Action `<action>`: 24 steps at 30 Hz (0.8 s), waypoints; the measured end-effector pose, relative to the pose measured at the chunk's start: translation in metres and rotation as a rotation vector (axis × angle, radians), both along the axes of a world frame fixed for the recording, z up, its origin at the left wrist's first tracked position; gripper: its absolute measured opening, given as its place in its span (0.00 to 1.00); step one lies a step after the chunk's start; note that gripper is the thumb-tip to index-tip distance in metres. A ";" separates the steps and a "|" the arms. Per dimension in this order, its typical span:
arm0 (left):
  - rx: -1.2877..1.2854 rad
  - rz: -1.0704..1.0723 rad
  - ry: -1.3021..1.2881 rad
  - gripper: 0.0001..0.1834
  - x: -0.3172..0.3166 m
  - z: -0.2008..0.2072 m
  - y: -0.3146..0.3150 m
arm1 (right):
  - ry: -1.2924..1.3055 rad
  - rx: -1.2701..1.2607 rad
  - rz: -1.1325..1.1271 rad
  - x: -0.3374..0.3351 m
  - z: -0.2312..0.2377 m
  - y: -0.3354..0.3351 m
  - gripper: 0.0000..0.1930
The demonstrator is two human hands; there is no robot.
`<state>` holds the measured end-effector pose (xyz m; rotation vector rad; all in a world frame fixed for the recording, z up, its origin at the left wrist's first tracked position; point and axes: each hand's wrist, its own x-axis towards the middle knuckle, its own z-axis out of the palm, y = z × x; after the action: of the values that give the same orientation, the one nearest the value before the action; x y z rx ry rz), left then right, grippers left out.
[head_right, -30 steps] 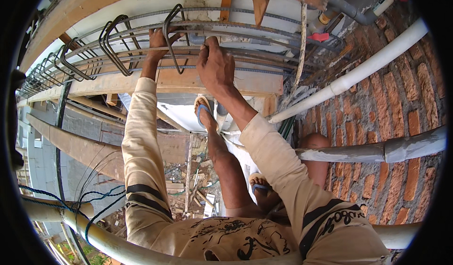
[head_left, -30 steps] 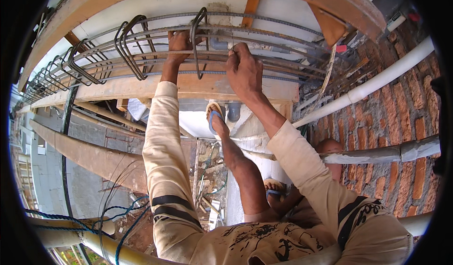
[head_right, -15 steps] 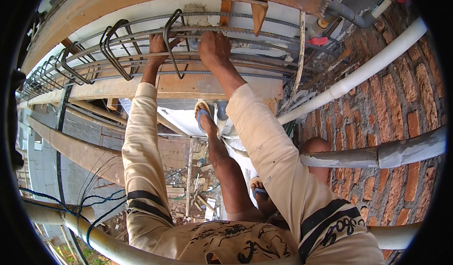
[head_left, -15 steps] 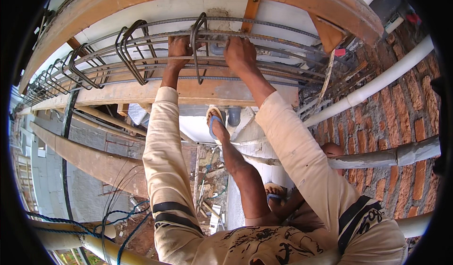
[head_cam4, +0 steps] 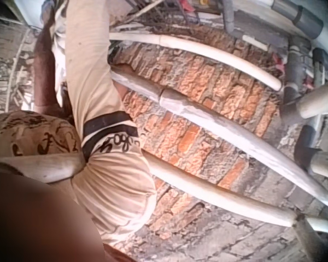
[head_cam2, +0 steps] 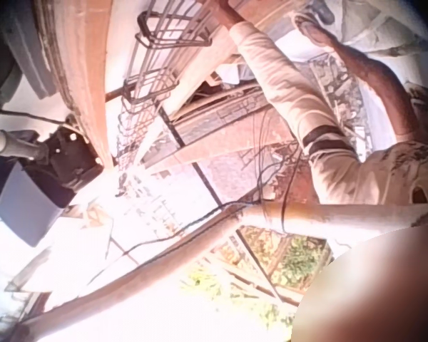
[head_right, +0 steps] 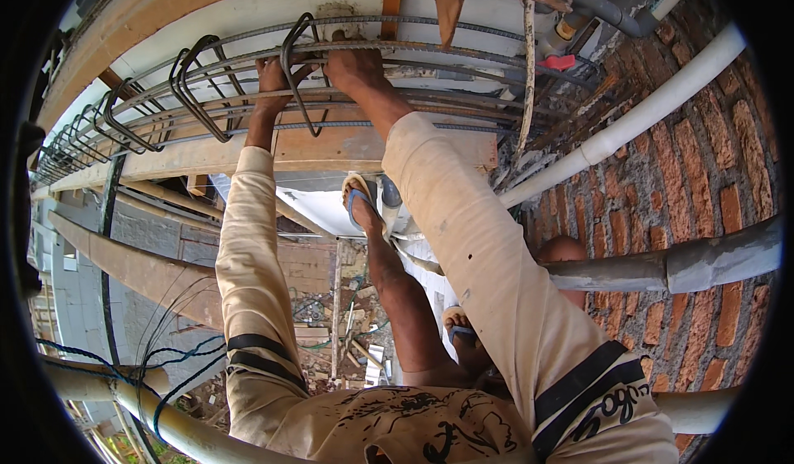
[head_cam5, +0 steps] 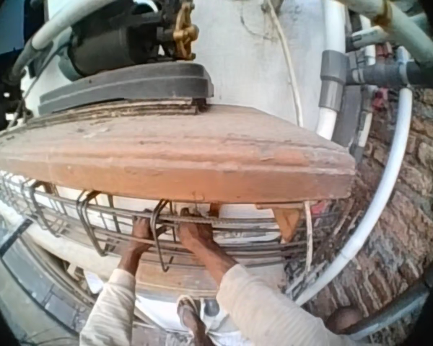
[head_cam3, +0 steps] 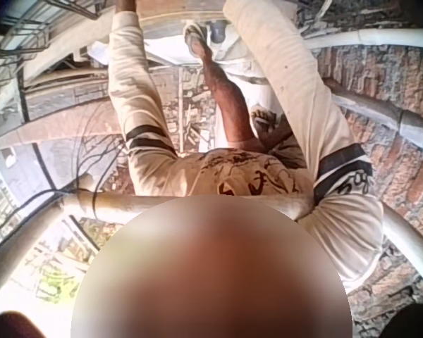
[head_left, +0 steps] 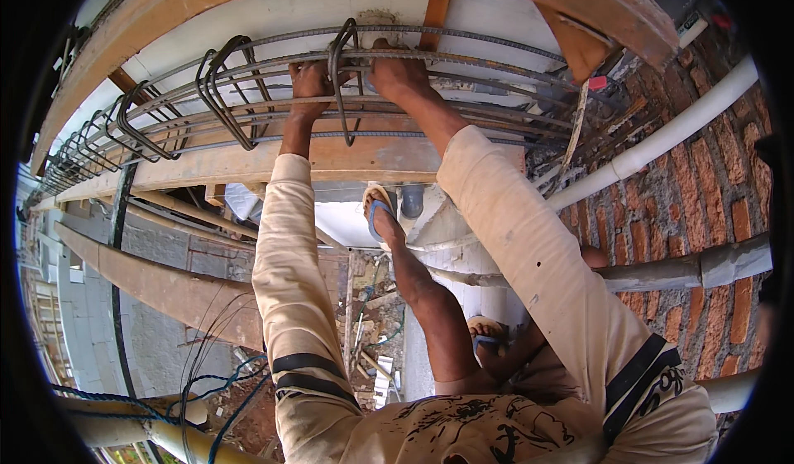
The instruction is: The person secures metal rebar ties to a concrete formwork structure using pliers. They repeatedly reach up, twist the ties around the rebar grid, and cut the excess wire while working on a scaffold at a construction site.
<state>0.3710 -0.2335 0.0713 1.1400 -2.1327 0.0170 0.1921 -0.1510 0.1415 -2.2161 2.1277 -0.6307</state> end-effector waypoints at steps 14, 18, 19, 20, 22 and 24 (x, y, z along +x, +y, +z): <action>0.027 -0.098 0.106 0.19 0.003 -0.003 -0.008 | -0.030 -0.002 0.118 0.015 0.014 -0.002 0.34; 0.032 -0.115 0.119 0.18 0.005 -0.002 -0.009 | -0.026 -0.045 0.135 0.020 0.017 -0.003 0.34; 0.026 -0.112 0.131 0.18 0.005 -0.003 -0.009 | -0.017 0.014 0.133 0.020 0.018 -0.004 0.33; 0.051 -0.099 0.126 0.18 0.005 -0.003 -0.008 | 0.004 0.022 0.155 0.020 0.019 -0.005 0.33; 0.064 -0.076 0.128 0.18 0.005 -0.004 -0.008 | 0.059 0.047 0.160 0.021 0.019 -0.007 0.33; 0.077 -0.062 0.115 0.18 0.005 -0.004 -0.009 | 0.093 0.043 0.136 0.022 0.017 -0.010 0.34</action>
<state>0.3758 -0.2426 0.0670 1.0920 -2.0805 -0.1569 0.2144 -0.1606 0.1583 -2.3854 1.9867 -0.4805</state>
